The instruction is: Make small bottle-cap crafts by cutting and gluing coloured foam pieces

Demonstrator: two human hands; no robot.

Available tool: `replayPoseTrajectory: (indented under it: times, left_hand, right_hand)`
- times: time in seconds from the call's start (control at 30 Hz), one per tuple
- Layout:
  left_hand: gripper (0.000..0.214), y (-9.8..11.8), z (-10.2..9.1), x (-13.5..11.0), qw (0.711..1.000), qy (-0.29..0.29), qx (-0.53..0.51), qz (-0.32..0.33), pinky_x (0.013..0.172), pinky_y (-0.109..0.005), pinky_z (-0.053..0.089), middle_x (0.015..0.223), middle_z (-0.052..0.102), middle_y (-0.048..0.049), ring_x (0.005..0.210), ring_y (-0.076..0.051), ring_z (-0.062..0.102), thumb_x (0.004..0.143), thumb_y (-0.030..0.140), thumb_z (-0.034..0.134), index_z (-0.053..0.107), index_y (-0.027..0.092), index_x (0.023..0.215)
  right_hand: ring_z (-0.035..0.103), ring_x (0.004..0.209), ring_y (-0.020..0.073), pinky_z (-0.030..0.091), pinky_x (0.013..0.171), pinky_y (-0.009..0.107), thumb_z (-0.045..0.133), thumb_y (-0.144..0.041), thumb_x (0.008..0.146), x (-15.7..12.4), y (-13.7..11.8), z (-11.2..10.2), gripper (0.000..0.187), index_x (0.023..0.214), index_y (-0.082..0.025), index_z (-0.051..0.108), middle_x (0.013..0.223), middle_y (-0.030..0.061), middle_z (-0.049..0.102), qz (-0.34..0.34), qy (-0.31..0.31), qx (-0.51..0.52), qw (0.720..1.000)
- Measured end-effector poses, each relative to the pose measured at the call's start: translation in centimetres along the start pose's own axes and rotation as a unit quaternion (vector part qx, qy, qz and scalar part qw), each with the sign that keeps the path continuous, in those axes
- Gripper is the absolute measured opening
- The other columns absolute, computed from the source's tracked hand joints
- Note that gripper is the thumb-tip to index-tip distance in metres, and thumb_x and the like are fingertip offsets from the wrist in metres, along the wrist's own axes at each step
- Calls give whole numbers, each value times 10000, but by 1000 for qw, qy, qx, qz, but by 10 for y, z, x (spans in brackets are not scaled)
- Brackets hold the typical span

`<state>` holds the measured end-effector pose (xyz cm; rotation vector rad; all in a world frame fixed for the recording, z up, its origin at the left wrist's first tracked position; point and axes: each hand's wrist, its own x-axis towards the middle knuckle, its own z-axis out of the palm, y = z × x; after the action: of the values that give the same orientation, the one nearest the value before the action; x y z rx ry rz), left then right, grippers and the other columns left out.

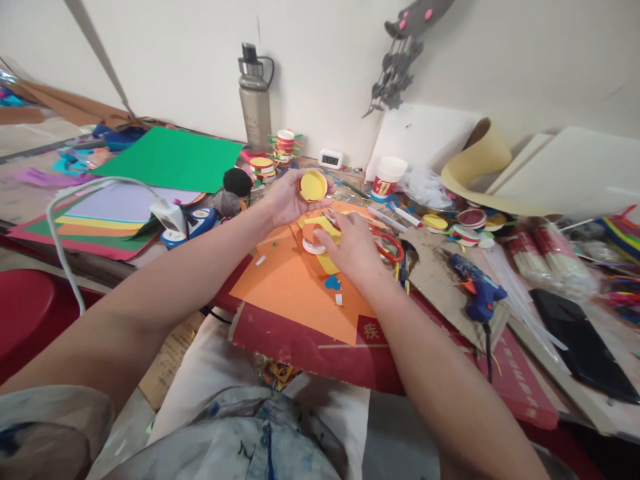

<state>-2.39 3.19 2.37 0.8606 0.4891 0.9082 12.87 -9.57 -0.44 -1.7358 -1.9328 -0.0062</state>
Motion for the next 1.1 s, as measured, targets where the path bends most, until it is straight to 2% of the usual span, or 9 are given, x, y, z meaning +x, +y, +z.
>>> replayPoseTrajectory:
  times: [0.2,0.4,0.53,0.7,0.8,0.9,0.97,1.1]
  left_hand:
    - [280,1,2,-2,1000,9,0,7,936,-330,660,1153,823,-92,1111,-218,778,964,313,567,713,199,1174]
    - [297,4,1,-4,998,2,-59,-10,1099,-410,616,1120,814,-131,1198,-244,758,970,255,459,705,149,1098]
    - [274,4,-1,-4,997,-2,-69,-33,1107,-440,615,1028,817,-125,1160,-245,780,990,255,446,693,151,1049]
    - [270,4,0,-7,997,-9,-71,-40,1085,-468,631,1059,829,-111,1154,-243,792,999,250,470,701,169,1112]
    - [316,6,-1,-10,995,3,-87,-37,1076,-483,639,1073,830,-123,1166,-251,794,985,210,433,705,161,1137]
    - [376,7,-3,-10,993,11,-110,-34,1082,-505,636,1095,826,-153,1177,-269,792,960,190,408,714,135,1171]
    - [353,7,-6,-9,993,22,-115,-31,1078,-499,638,1078,823,-161,1163,-278,795,987,243,435,721,128,1159]
    - [344,5,-9,-4,992,50,-116,-15,1053,-452,646,999,817,-140,1107,-258,806,1086,387,479,721,145,1121]
  right_hand:
    - [569,1445,441,469,1163,626,719,-464,981,1,-24,13,651,1531,-131,619,1526,245,644,37,-63,-48,996]
    - [585,1444,419,460,1161,620,711,-410,996,2,-29,14,548,1473,-143,672,1528,201,673,35,-86,-48,995]
    - [602,1427,407,436,1185,596,678,-420,1024,2,-28,10,501,1434,-132,698,1499,193,696,40,-78,-48,995]
    - [599,1419,430,445,1154,616,683,-488,1027,-4,-29,3,551,1477,-171,682,1524,204,677,43,-76,-83,993]
    - [592,1426,414,459,1160,581,682,-493,1027,-8,-23,-4,556,1494,-192,679,1534,196,667,44,-60,-79,994]
    - [594,1432,376,452,1192,522,604,-415,1068,-9,-11,-20,491,1472,-148,684,1490,203,689,44,-41,-89,994]
    - [621,1395,375,463,1175,499,568,-393,1081,-9,-4,-32,495,1480,-119,668,1456,227,696,66,-48,-138,987]
    - [692,1250,409,515,1033,486,591,-433,1059,-9,3,-50,497,1407,-92,689,1316,278,720,146,-150,-268,940]
